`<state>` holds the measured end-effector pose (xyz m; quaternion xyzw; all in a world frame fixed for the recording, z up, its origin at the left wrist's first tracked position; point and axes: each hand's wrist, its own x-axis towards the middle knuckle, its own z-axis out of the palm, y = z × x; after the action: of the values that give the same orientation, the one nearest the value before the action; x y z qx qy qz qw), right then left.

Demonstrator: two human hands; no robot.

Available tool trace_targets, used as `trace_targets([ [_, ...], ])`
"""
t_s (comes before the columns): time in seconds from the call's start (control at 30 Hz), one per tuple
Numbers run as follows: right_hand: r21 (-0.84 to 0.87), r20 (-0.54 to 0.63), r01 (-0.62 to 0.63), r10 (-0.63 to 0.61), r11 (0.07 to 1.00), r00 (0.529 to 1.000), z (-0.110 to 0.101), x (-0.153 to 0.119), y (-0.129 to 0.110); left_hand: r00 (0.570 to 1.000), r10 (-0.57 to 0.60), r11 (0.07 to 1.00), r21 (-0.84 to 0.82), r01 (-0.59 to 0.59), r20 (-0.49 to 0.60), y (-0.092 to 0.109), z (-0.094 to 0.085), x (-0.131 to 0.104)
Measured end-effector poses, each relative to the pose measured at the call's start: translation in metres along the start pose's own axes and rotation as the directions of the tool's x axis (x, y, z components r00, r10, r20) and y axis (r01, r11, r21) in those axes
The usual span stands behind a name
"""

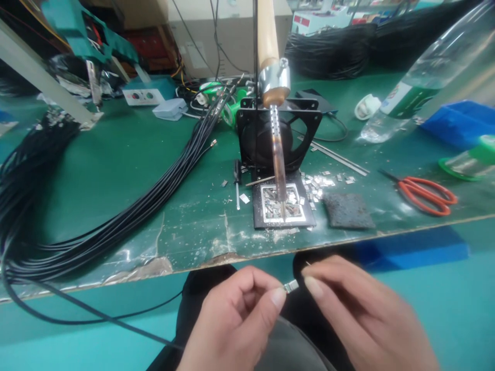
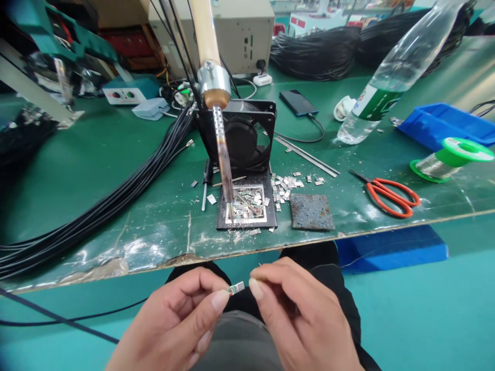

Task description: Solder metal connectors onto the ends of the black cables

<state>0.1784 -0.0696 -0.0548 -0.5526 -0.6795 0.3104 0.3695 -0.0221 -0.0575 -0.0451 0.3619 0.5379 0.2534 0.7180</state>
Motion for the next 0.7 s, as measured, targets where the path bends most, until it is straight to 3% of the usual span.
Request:
trace_targets([
  [0.1,-0.118,0.059,0.208,-0.203,0.971,0.977,-0.008,-0.004,-0.002,0.996,0.092,0.989,0.116,-0.089,-0.014,0.001,0.000,-0.002],
  [0.17,-0.190,0.120,0.262,-0.242,0.946,0.963,-0.011,-0.007,-0.002,0.989,0.149,0.976,0.164,-0.145,-0.010,0.001,0.001,-0.003],
  [0.3,-0.316,0.187,0.269,-0.218,0.910,0.958,-0.011,-0.014,0.005,0.981,0.196,0.949,0.251,-0.192,0.009,-0.002,0.002,-0.005],
  [0.47,-0.340,0.237,0.304,-0.232,0.890,0.943,-0.011,-0.019,0.006,0.975,0.220,0.923,0.320,-0.212,0.012,-0.005,0.000,-0.007],
  [0.7,-0.277,0.163,0.321,-0.285,0.906,0.945,-0.005,-0.016,-0.002,0.981,0.191,0.946,0.263,-0.192,0.030,-0.007,0.001,-0.008],
])
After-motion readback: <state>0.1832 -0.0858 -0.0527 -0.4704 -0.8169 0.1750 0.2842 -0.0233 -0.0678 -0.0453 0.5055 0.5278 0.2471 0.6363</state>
